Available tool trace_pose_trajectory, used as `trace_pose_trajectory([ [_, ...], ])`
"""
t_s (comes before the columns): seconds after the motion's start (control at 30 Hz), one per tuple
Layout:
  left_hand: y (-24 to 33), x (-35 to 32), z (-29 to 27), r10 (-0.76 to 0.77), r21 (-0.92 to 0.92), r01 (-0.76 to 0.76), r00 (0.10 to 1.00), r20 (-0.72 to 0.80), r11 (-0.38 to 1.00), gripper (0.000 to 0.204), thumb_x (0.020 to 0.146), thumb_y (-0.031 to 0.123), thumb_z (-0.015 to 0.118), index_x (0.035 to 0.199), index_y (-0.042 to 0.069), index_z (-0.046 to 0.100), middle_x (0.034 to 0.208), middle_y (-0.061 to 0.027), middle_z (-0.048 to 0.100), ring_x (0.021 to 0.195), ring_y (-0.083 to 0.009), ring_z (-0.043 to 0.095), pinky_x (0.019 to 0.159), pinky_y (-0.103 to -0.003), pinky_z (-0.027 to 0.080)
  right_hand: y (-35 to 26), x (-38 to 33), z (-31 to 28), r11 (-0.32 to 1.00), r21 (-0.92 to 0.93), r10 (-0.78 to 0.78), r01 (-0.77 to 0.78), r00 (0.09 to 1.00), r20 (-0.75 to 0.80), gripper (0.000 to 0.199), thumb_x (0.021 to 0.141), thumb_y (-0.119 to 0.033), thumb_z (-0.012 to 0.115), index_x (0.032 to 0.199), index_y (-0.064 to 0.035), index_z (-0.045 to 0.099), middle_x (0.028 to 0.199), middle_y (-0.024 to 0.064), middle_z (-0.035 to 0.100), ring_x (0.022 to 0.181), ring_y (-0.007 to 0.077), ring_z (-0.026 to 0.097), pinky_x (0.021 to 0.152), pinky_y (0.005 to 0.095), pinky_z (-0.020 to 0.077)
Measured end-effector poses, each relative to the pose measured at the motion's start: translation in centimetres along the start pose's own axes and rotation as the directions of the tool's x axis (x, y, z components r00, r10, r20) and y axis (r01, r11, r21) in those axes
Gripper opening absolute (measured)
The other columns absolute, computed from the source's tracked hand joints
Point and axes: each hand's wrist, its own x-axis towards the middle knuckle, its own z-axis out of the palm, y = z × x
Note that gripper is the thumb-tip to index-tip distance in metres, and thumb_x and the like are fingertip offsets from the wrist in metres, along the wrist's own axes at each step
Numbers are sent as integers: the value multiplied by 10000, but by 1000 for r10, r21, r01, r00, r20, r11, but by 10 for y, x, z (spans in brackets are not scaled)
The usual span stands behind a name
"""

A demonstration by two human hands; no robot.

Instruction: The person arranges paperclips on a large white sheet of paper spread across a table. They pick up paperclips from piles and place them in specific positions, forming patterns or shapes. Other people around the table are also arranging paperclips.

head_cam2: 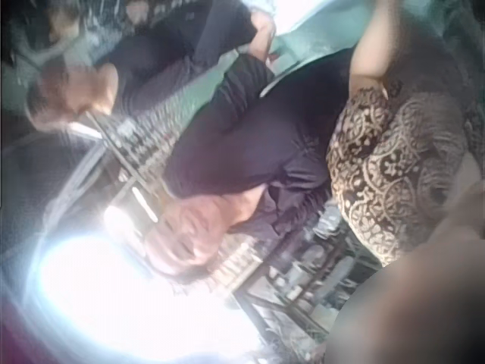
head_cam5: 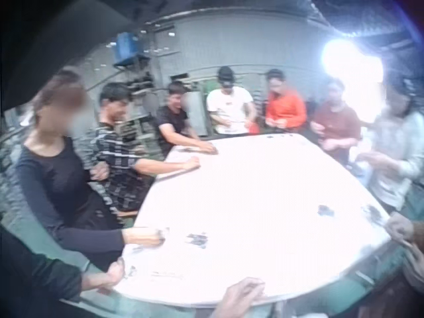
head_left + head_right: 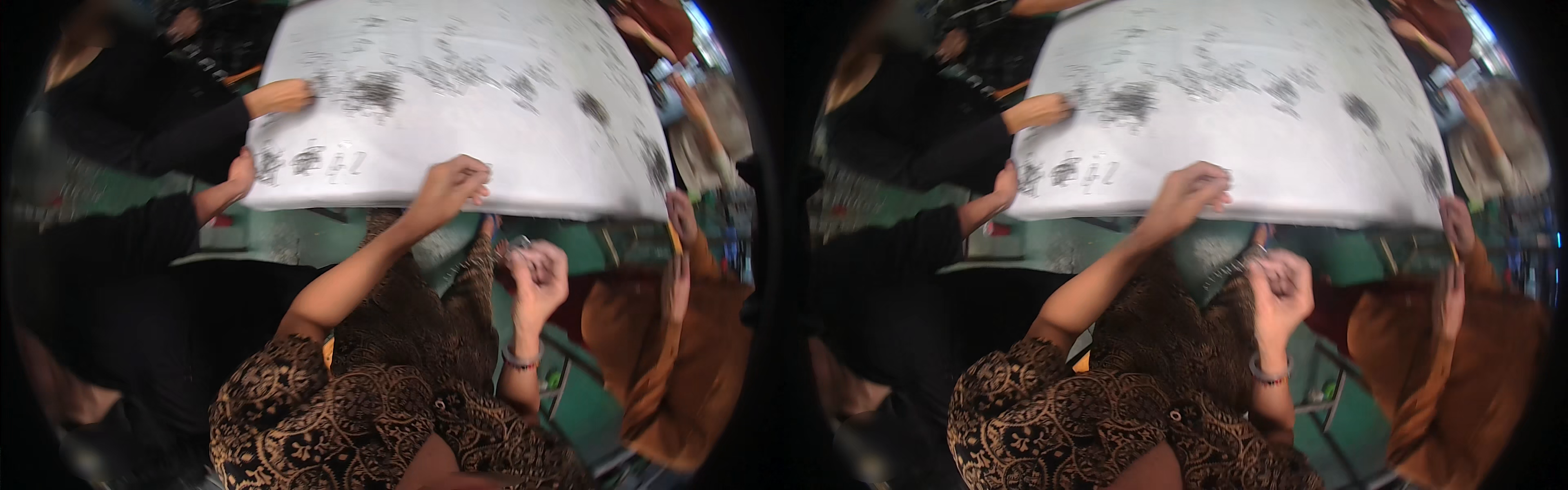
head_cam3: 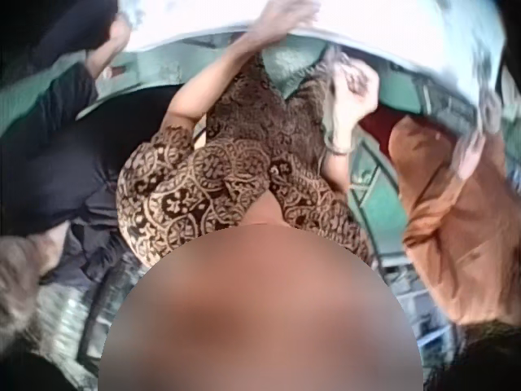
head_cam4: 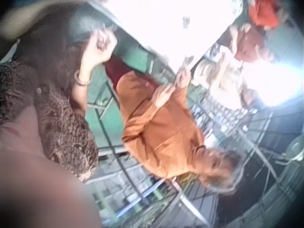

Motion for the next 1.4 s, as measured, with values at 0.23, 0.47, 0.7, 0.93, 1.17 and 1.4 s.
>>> trace_pose_trajectory([
  [0.23,51,-58,32,189,241,-240,958,217,940,126,871,58,664,986,27,622,1023,-61,624,983,-164,584,845,-285,457,0,-9,4,995,101,-9,9,1000,8,260,815,92,669,1034,2,561,836,21,639,734,43,604,619,154,475],
  [0.47,43,-46,53,240,415,-283,959,154,865,120,902,30,609,1019,14,586,1028,-115,663,974,-214,646,837,-322,506,1,-3,8,983,-5,-182,182,983,23,252,823,89,660,1052,26,577,941,81,662,800,99,648,653,204,518],
  [0.7,43,-35,55,233,332,-278,958,169,901,120,877,58,644,992,40,616,974,-97,671,927,-256,637,815,-340,500,12,92,-29,931,-324,-181,168,983,-12,195,890,-16,599,1059,54,665,868,100,674,714,111,599,639,247,484],
  [0.93,36,-28,57,236,370,-335,928,288,866,121,876,-6,629,990,21,603,990,-87,664,955,-225,633,853,-337,491,103,282,17,444,-651,-414,615,786,460,211,833,30,557,1021,69,646,1005,233,623,1004,384,573,864,421,476],
  [1.17,37,-36,58,245,302,-336,922,301,892,139,869,65,654,1002,42,619,994,-85,656,953,-272,631,876,-388,462,113,294,27,473,-742,-281,474,880,383,228,814,56,510,1011,86,620,967,250,613,935,383,607,822,432,501],
  [1.4,41,-51,57,259,330,-346,925,279,878,98,883,10,627,977,20,602,992,-119,655,952,-223,632,842,-340,500,100,269,18,972,-220,122,-82,977,177,192,896,-15,520,1039,73,612,835,97,621,610,140,605,606,288,517],
])
